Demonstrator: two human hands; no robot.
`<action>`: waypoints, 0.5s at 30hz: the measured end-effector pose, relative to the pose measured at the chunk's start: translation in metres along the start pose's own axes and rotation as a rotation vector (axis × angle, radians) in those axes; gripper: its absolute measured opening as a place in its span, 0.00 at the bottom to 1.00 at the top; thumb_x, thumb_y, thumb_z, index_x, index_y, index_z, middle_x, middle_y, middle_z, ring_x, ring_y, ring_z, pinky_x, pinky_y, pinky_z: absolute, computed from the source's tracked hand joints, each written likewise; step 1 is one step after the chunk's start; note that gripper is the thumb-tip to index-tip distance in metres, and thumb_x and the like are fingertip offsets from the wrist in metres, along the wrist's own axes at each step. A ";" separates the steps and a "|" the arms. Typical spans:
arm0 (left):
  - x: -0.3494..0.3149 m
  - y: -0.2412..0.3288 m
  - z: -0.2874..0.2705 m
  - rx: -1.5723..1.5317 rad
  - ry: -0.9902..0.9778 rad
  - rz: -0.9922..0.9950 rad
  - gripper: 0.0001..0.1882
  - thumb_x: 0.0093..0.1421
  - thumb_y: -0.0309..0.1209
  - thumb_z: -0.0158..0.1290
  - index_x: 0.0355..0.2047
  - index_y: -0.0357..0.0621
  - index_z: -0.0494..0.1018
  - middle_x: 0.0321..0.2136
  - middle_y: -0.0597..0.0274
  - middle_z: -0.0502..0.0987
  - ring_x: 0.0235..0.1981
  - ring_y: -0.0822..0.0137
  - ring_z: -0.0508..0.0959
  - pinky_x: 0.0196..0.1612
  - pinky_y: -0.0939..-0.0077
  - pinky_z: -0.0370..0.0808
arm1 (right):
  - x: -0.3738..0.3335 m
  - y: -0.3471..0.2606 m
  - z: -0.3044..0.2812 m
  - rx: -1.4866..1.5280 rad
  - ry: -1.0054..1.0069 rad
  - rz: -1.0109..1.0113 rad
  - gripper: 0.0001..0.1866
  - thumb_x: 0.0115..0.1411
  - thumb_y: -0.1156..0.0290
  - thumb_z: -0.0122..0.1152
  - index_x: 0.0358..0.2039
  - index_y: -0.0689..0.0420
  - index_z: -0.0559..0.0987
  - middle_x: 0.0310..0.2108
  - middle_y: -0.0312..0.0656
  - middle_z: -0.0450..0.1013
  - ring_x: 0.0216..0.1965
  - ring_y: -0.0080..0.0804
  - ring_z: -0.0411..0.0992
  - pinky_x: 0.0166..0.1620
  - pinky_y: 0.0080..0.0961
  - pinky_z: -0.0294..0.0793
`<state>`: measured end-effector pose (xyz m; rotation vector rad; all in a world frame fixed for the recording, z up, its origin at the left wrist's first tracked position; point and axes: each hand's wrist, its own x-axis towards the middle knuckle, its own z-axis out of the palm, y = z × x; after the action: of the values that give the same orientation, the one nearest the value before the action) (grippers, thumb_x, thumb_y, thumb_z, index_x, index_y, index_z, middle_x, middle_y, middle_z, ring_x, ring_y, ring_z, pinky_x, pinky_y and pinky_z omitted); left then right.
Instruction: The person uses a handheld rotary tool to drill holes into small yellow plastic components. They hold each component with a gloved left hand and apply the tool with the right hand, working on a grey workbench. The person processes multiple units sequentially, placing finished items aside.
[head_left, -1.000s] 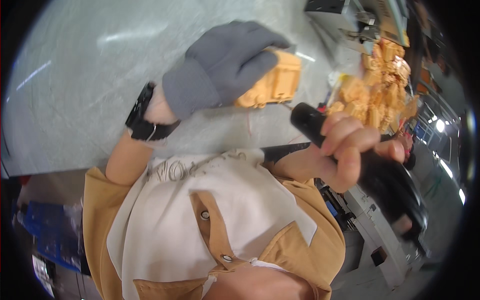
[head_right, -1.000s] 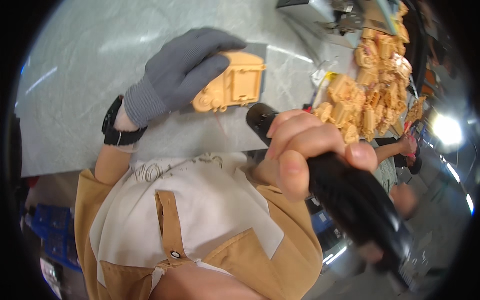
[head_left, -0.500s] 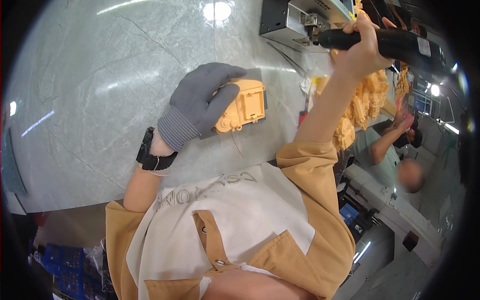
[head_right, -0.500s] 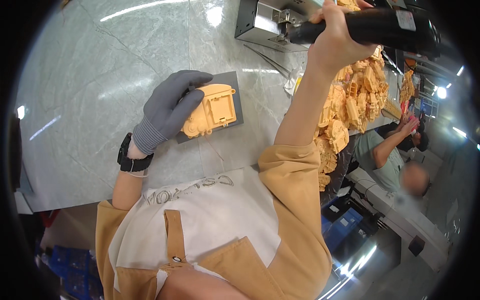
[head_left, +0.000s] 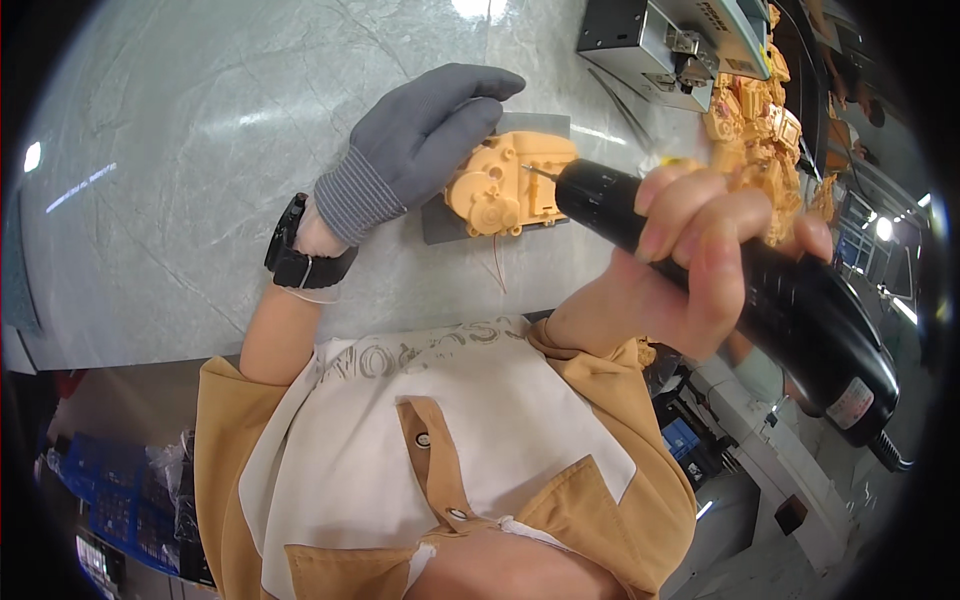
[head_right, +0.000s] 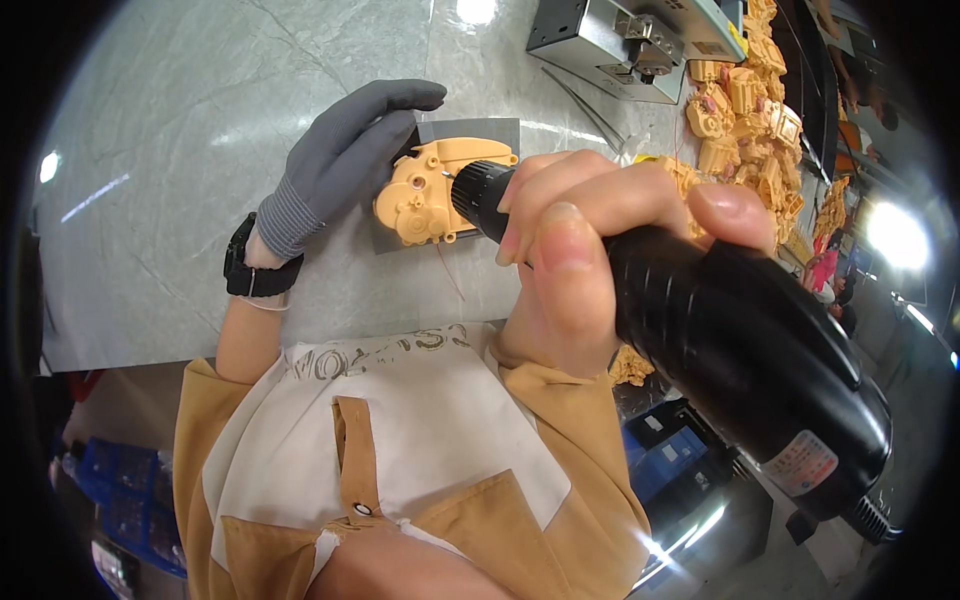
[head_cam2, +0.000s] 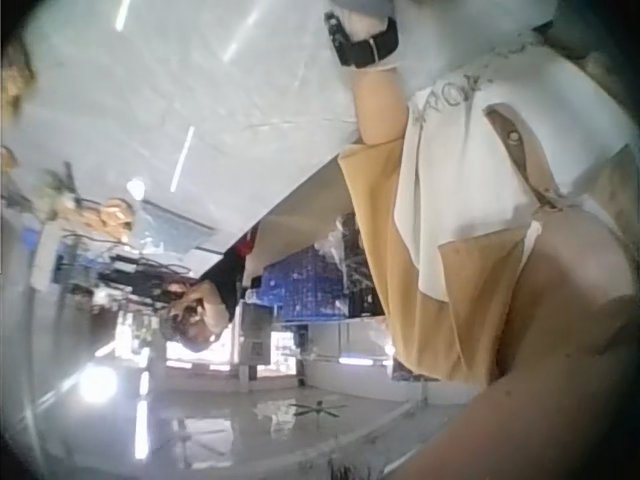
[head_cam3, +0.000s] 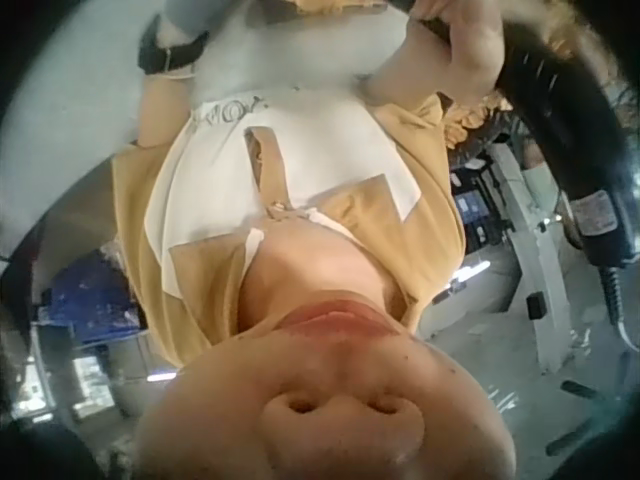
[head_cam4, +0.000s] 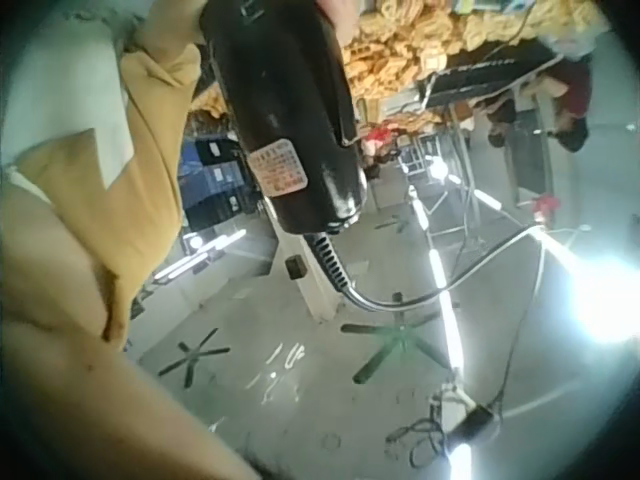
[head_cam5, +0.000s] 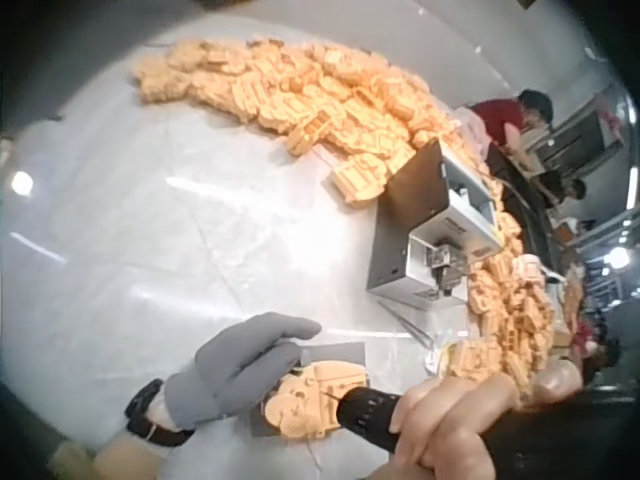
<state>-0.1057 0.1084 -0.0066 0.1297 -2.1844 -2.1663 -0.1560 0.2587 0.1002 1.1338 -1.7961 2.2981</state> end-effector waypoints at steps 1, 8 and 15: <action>0.001 -0.003 -0.001 -0.022 -0.014 0.025 0.16 0.62 0.31 0.40 0.47 0.37 0.69 0.41 0.57 0.74 0.41 0.69 0.74 0.44 0.77 0.71 | 0.002 0.001 -0.002 -0.008 -0.032 -0.008 0.26 0.49 0.78 0.45 0.51 0.48 0.60 0.16 0.36 0.60 0.15 0.28 0.62 0.26 0.32 0.63; -0.001 -0.002 -0.003 -0.126 0.007 0.018 0.16 0.62 0.29 0.39 0.48 0.35 0.67 0.43 0.56 0.73 0.46 0.69 0.72 0.48 0.76 0.70 | 0.005 0.011 0.013 -0.109 -0.019 0.031 0.25 0.49 0.80 0.47 0.50 0.49 0.61 0.17 0.36 0.62 0.15 0.30 0.62 0.26 0.34 0.64; -0.006 0.000 -0.002 -0.130 0.101 0.020 0.15 0.62 0.28 0.40 0.47 0.35 0.69 0.42 0.56 0.74 0.45 0.68 0.73 0.48 0.77 0.70 | 0.008 0.013 0.018 -0.097 -0.048 0.078 0.23 0.48 0.80 0.46 0.46 0.49 0.63 0.17 0.36 0.61 0.14 0.28 0.61 0.27 0.32 0.64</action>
<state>-0.0999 0.1071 -0.0062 0.2048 -1.9777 -2.2310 -0.1580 0.2358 0.0947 1.1340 -1.9792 2.2140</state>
